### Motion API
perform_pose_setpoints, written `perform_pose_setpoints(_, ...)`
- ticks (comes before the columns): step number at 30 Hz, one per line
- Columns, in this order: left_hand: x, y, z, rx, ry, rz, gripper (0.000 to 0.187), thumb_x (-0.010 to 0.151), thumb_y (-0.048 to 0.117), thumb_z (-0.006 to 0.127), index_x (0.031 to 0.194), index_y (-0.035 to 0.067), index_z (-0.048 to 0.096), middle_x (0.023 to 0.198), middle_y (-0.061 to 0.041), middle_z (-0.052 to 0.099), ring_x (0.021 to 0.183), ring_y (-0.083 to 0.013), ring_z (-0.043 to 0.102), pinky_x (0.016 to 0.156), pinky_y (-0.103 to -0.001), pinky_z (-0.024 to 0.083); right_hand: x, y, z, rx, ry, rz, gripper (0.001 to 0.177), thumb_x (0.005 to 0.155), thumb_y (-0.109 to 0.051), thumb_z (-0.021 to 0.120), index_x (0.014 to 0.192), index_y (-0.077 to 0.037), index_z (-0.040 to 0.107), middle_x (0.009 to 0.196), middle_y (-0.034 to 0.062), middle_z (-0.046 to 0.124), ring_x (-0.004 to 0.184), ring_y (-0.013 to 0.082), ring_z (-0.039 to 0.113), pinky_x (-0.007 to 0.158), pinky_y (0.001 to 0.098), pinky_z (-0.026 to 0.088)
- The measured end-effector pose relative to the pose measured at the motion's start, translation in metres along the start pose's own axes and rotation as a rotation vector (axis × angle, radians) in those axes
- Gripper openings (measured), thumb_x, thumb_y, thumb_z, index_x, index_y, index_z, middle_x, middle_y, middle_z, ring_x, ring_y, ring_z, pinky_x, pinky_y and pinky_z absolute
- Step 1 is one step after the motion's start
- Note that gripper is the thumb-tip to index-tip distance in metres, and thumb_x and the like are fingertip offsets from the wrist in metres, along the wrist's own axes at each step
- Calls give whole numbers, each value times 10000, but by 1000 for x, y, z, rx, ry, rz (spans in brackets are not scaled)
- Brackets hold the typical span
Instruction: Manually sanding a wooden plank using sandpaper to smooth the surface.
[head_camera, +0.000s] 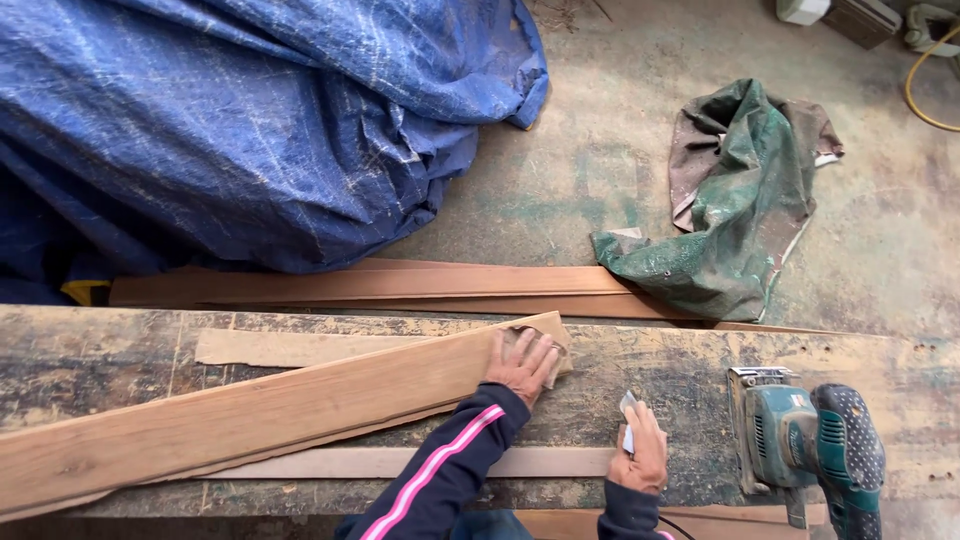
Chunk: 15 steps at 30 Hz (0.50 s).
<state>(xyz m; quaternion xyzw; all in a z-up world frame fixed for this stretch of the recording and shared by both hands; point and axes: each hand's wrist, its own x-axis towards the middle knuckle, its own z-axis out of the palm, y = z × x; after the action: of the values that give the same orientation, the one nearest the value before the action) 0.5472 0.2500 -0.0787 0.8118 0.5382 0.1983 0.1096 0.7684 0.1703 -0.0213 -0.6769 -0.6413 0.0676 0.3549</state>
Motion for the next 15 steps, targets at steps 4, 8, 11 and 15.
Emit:
perform_pose_setpoints(4,-78,-70,-66,172,100,-113,680,803,207,650,1471,157,529,1571,-73,468,1463,-337,397,1162,-727,188,7,8,-5,41,23,5,285,956,-23,646,1234,-36,706,1329,175,682,1291,331,639,1154,459,442)
perform_pose_setpoints(8,-205,-140,-133,351,84,-456,700,823,274,673,1486,211,457,1583,-28,390,1463,-306,348,1143,-721,231,31,-12,13,62,4,-123,311,939,-19,640,1245,-39,689,1342,174,671,1308,338,622,1153,452,447)
perform_pose_setpoints(11,-285,-164,-165,426,-85,-774,777,808,309,683,1525,262,388,1631,12,293,1498,-289,276,1158,-719,208,41,-42,57,57,-96,-255,402,860,11,609,1248,-56,690,1358,171,654,1332,357,585,1168,497,409)
perform_pose_setpoints(15,-315,-159,-174,416,-29,-988,782,806,317,702,1515,266,377,1635,30,273,1518,-293,245,1178,-708,167,15,-118,143,69,-336,-386,642,703,55,541,1336,-19,619,1459,206,567,1409,397,488,1208,537,337)
